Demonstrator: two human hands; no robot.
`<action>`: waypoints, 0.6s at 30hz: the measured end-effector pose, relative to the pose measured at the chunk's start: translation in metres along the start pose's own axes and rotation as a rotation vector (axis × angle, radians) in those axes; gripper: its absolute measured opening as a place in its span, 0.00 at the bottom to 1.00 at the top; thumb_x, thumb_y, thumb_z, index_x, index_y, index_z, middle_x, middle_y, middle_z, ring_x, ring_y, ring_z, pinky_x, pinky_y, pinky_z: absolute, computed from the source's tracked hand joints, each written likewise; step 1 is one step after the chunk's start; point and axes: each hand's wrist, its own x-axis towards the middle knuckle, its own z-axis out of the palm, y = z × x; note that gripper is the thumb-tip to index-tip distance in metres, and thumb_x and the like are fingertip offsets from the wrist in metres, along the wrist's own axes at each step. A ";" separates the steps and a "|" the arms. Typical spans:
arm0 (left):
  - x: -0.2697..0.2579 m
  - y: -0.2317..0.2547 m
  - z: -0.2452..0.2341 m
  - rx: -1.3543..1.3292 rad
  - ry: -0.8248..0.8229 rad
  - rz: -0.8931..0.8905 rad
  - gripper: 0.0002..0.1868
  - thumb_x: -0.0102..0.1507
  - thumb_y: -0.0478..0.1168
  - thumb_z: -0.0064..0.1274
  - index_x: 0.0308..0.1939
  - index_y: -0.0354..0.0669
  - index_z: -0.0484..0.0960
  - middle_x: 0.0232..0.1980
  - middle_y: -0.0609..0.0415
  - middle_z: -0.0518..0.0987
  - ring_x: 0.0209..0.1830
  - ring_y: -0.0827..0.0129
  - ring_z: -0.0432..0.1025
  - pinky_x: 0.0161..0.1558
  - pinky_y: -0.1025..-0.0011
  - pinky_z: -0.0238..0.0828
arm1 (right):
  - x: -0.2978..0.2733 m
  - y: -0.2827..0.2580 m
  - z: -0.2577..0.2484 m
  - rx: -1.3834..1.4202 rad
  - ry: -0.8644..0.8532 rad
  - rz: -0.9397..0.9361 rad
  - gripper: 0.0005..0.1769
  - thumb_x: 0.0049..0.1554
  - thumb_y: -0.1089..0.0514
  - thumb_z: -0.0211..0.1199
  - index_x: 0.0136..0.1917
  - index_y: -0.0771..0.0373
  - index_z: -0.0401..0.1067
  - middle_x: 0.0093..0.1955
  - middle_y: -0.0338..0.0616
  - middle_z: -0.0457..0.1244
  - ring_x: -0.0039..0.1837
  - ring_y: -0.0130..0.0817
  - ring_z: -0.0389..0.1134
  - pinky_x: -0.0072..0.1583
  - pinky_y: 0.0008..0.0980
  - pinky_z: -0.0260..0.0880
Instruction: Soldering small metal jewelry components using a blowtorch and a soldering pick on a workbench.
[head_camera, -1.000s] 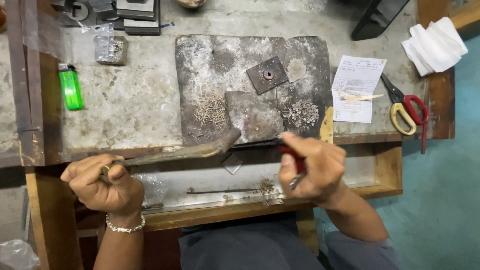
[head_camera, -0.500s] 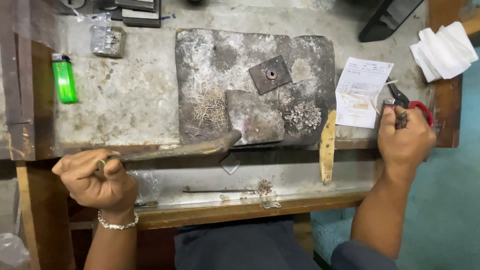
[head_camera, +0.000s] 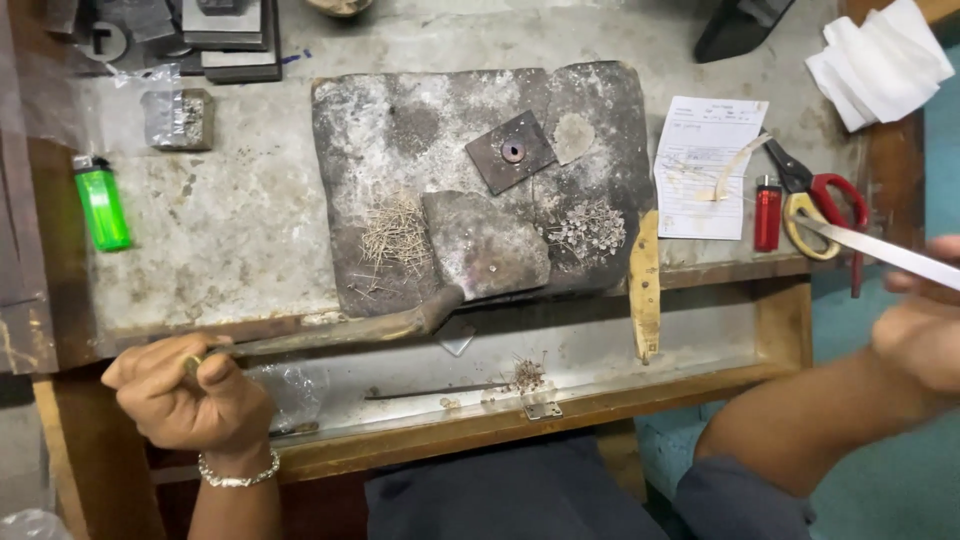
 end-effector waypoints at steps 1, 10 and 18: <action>0.001 0.001 -0.002 0.026 -0.013 -0.014 0.30 0.72 0.56 0.47 0.25 0.33 0.70 0.24 0.49 0.73 0.25 0.62 0.67 0.51 0.67 0.58 | 0.008 -0.029 0.026 0.149 0.216 0.337 0.17 0.60 0.45 0.57 0.47 0.61 0.74 0.49 0.45 0.63 0.48 0.40 0.65 0.49 0.34 0.71; -0.008 -0.015 -0.004 0.020 0.000 0.032 0.26 0.75 0.53 0.47 0.37 0.30 0.68 0.29 0.47 0.73 0.28 0.59 0.67 0.53 0.63 0.57 | 0.020 -0.082 0.073 -0.917 -0.453 -0.238 0.11 0.79 0.60 0.62 0.63 0.68 0.82 0.59 0.56 0.72 0.59 0.53 0.72 0.57 0.50 0.69; -0.002 -0.011 -0.007 0.032 -0.019 -0.007 0.32 0.73 0.53 0.48 0.21 0.32 0.65 0.21 0.48 0.65 0.22 0.61 0.59 0.43 0.64 0.52 | 0.011 -0.068 0.101 -1.125 -0.551 0.121 0.24 0.65 0.39 0.70 0.60 0.61 0.80 0.50 0.41 0.73 0.53 0.48 0.73 0.55 0.51 0.70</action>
